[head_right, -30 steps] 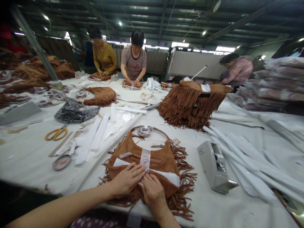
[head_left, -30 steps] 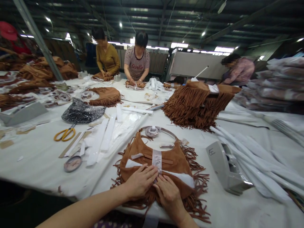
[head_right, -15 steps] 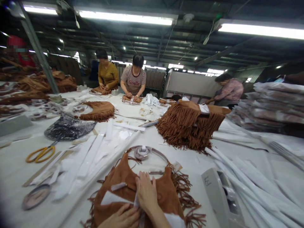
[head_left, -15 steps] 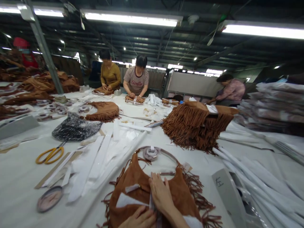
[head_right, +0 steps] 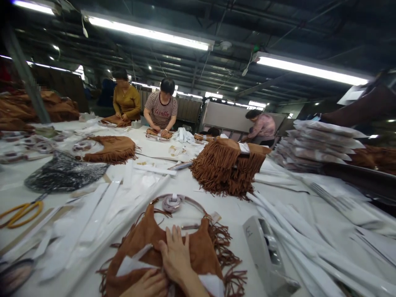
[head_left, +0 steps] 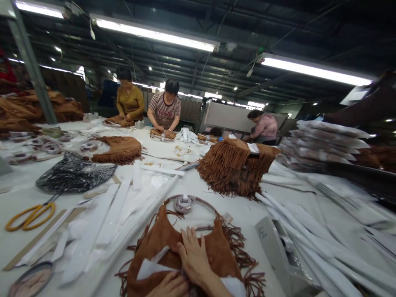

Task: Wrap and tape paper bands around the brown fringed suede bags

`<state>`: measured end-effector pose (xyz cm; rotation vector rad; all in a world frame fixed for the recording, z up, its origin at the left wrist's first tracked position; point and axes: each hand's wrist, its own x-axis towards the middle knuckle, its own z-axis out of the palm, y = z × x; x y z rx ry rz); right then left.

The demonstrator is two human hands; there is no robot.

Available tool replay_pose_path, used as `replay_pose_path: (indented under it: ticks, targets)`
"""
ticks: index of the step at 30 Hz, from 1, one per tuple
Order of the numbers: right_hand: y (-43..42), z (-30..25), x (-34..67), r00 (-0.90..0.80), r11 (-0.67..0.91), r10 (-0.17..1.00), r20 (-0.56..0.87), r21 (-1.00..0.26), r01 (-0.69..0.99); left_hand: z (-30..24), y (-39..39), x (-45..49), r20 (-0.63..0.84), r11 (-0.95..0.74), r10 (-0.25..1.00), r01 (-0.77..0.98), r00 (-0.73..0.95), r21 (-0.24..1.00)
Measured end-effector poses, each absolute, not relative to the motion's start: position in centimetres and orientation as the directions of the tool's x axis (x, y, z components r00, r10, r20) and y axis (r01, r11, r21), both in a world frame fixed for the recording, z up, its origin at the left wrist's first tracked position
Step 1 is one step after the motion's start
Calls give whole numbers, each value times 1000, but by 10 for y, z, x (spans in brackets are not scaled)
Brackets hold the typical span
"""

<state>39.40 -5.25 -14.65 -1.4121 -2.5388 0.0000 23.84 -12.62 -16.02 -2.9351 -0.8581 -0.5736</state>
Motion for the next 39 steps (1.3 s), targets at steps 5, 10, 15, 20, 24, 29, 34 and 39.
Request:
replay_pose_path:
  ticks: [5,10,15,20,24,29,34,39]
  targets:
    - [-101,-118,415,-639,643,766,72,-46,765,-143,-157,227,287,-770,629,528,723,357]
    - [-133,-110,463,-621,636,769,149,-86,767,-141,-152,218,203,-738,638,516,743,434]
    - [-206,-113,489,-679,722,682,273,-97,686,-131,-157,222,205,-716,655,510,727,478]
    - [-260,-141,475,-777,797,587,226,6,604,-131,-175,232,182,-665,730,621,659,416]
    - [-258,-160,454,-699,764,587,408,5,645,-135,-185,237,155,-651,750,674,643,349]
    - [-252,-151,436,-553,688,627,549,-57,723,-130,-184,236,88,-651,740,678,667,340]
    - [-255,-141,430,-517,679,642,566,-107,726,-130,-179,230,69,-685,706,655,705,318]
    - [-253,-133,423,-485,694,644,592,-184,696,-134,-178,228,56,-696,694,649,718,307]
